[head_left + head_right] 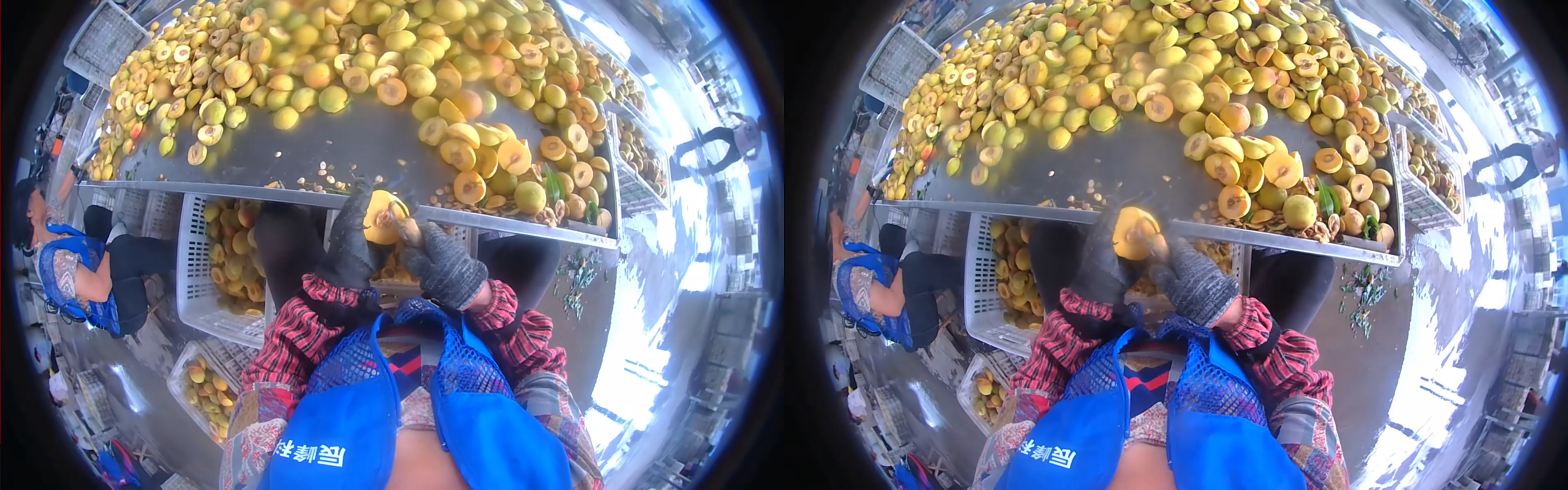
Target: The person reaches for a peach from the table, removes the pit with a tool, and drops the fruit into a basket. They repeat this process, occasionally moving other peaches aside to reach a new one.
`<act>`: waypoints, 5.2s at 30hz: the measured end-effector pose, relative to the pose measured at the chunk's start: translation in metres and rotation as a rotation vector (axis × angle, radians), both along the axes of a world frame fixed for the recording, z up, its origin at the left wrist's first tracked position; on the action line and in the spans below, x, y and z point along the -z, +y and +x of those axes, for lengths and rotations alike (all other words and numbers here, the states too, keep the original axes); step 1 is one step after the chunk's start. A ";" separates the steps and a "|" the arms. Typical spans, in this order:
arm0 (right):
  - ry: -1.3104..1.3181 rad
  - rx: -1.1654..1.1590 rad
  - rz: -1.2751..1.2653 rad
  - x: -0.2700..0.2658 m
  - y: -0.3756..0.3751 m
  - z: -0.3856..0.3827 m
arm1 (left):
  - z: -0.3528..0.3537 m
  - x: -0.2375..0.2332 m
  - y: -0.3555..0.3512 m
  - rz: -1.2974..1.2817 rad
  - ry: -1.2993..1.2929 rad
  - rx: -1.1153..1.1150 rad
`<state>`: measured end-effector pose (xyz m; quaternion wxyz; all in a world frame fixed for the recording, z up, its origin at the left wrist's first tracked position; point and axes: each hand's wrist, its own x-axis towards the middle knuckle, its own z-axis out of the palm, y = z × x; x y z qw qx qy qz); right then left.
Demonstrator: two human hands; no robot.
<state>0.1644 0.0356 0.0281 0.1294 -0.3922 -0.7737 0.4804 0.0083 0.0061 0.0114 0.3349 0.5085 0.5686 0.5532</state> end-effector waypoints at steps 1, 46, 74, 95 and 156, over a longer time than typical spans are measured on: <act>-0.023 -0.076 0.114 0.008 0.000 0.000 | 0.001 0.001 0.001 -0.001 -0.083 -0.018; 0.075 -0.590 0.124 0.045 -0.007 -0.022 | -0.039 0.048 -0.016 -0.198 0.370 0.250; 0.603 0.051 -1.150 0.029 -0.023 -0.015 | -0.025 -0.028 -0.025 0.138 -0.868 -0.260; -0.057 0.013 -0.414 0.090 -0.011 0.020 | -0.066 0.019 0.244 0.002 0.829 0.016; 0.183 -0.039 0.281 0.055 -0.008 -0.028 | 0.002 0.031 0.022 -0.369 -1.110 0.013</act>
